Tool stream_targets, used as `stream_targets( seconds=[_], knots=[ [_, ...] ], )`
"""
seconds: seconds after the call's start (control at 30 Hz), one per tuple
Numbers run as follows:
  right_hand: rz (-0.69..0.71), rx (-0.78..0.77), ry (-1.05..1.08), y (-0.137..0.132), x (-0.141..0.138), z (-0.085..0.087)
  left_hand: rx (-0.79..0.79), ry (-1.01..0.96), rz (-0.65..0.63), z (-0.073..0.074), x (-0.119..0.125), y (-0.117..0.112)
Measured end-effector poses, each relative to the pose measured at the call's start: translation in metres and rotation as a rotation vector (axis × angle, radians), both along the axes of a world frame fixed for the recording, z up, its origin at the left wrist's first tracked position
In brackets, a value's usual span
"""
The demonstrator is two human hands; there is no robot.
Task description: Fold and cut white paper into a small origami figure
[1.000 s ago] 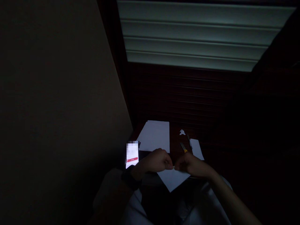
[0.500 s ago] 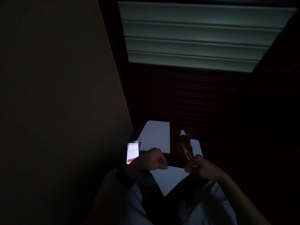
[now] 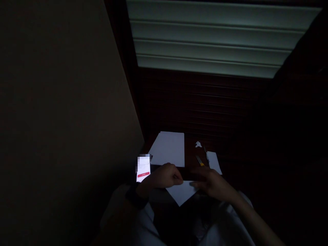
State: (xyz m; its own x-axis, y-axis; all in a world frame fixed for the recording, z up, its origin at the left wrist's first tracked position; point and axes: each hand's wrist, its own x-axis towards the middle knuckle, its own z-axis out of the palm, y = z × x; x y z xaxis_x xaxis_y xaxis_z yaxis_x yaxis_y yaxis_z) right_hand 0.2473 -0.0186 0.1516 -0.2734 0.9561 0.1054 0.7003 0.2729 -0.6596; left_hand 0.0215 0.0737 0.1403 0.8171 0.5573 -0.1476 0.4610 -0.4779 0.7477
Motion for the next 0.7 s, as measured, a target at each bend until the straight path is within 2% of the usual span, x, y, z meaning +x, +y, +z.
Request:
stream_targets(
  seconds=[0.07, 0.17, 0.27, 0.43, 0.7],
  knots=[
    [0.052, -0.01, -0.067, 0.003, -0.019, -0.006, 0.024, -0.022, -0.021, -0.001, 0.003, -0.003],
    [0.066, -0.085, -0.157, 0.007, -0.029, -0.014, 0.07, -0.028, -0.038, 0.0, 0.005, -0.006],
    [0.087, -0.098, -0.145, 0.009, -0.025, -0.015, 0.042, -0.036, -0.053, 0.0, 0.002, -0.009],
    [0.143, -0.092, -0.096, 0.006, -0.016, -0.004, -0.062, -0.056, -0.076, 0.002, -0.003, -0.012],
    [0.198, -0.197, -0.036, 0.008, 0.007, 0.004, -0.16, -0.017, -0.07, 0.007, -0.024, -0.009]
  ],
)
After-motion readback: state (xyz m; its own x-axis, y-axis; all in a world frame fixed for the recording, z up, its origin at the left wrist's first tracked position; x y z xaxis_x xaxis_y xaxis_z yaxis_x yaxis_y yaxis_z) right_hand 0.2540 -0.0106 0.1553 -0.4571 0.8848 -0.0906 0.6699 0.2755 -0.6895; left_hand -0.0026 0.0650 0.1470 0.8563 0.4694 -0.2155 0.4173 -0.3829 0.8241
